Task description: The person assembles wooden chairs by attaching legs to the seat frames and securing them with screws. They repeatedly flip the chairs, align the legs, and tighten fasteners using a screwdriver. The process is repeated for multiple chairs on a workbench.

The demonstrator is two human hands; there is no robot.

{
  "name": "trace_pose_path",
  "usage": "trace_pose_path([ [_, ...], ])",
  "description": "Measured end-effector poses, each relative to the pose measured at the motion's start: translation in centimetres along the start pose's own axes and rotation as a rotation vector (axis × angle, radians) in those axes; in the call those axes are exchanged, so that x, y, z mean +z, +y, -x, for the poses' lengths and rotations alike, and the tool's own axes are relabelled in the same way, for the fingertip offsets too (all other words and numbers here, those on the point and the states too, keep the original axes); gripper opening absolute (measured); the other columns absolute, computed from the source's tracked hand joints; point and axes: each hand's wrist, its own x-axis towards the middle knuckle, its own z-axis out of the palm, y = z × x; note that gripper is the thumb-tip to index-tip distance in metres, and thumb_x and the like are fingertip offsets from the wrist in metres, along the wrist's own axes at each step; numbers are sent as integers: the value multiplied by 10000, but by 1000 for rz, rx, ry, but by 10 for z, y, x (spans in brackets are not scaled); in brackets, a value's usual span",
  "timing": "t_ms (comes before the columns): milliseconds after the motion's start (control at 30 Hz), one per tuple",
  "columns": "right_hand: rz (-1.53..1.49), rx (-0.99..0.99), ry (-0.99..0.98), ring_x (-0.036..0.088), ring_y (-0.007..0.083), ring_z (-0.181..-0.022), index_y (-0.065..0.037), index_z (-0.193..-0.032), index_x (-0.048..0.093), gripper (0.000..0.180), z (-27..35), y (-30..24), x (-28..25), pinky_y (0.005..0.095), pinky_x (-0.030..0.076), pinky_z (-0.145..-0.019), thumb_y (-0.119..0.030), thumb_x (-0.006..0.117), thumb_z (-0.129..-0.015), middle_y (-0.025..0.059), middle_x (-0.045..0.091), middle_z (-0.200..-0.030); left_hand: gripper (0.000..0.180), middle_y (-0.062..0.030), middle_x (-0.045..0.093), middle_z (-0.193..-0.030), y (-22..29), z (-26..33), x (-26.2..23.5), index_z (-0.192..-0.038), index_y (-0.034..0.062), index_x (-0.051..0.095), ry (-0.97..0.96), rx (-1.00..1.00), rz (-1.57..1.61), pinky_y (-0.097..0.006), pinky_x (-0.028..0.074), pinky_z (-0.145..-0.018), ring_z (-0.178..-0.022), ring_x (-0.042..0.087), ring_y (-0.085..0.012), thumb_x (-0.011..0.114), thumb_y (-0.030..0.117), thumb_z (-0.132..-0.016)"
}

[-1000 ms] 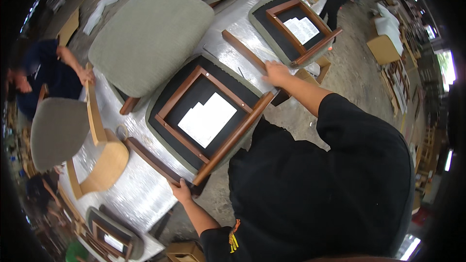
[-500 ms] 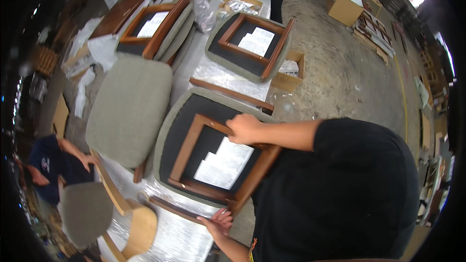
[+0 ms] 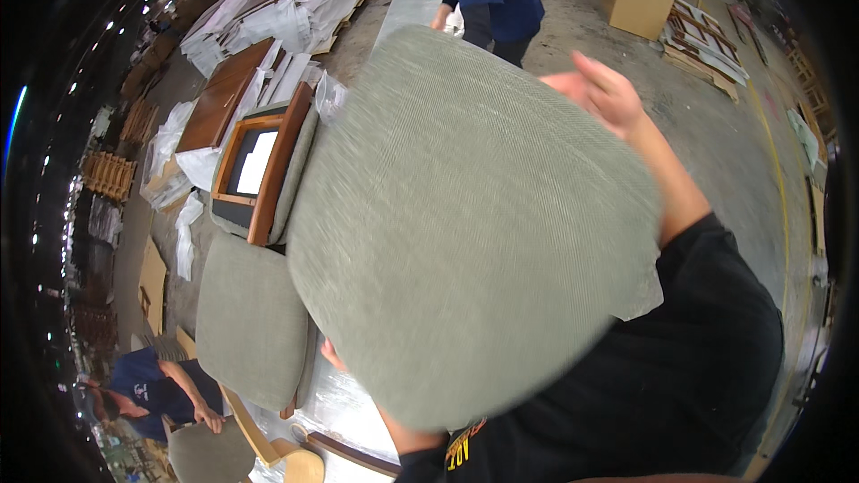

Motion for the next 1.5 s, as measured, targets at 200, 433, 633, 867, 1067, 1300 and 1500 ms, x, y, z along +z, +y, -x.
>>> trace_pose_path([
  [200,8,-23,267,651,320,-1223,-15,-1396,601,665,-110,19,-88,424,482,-1096,-481,740,-943,222,658,-1296,979,-277,521,-1447,-37,-80,31,-1582,83,343,209,162,-187,-590,545,-955,-1254,613,-440,598,619,-804],
  [433,119,-163,83,603,259,-1268,48,-1419,556,699,-160,57,-90,365,460,-1093,-314,847,-896,172,646,-1345,971,-200,396,-1588,-34,-36,66,-1546,70,423,471,370,-270,-598,425,-1110,-1451,424,-388,573,701,-823],
  [633,281,-332,-6,545,292,-1352,15,-1512,464,788,-160,37,-60,405,424,-1151,-387,786,-915,198,565,-1452,921,-196,423,-1582,-2,7,82,-1554,50,419,615,636,-419,-556,383,-1161,-1455,425,-353,520,698,-908],
  [867,-123,-647,-564,687,235,-1189,-43,-1512,472,973,-174,-45,-45,359,565,-954,-738,700,-870,180,658,-1319,927,-197,425,-1589,28,16,97,-1567,19,392,862,783,-681,-527,352,-1190,-1461,421,-340,459,713,-956],
  [1067,99,-471,-126,703,169,-544,-79,-1287,628,606,-173,-88,-39,270,533,-473,-576,718,-952,139,735,-753,936,-197,427,-1595,21,8,96,-1579,-8,370,952,822,-917,-502,326,-1215,-1467,419,-328,407,725,-998],
  [1300,471,-25,264,661,185,-448,-21,-1272,663,735,-231,-48,-97,284,490,-393,-689,562,-983,141,709,-672,933,-195,448,-1587,-83,-60,51,-1577,-43,364,890,512,-945,-460,315,-1230,-1457,433,-317,366,723,-1046],
  [1500,723,203,267,752,257,-680,15,-1303,613,684,-343,57,-153,375,573,-517,-600,572,-1005,180,751,-857,724,-192,554,-1478,-173,-145,-16,-1504,-39,463,880,67,-823,-424,433,-1136,-1369,519,-304,454,556,-1092],
])
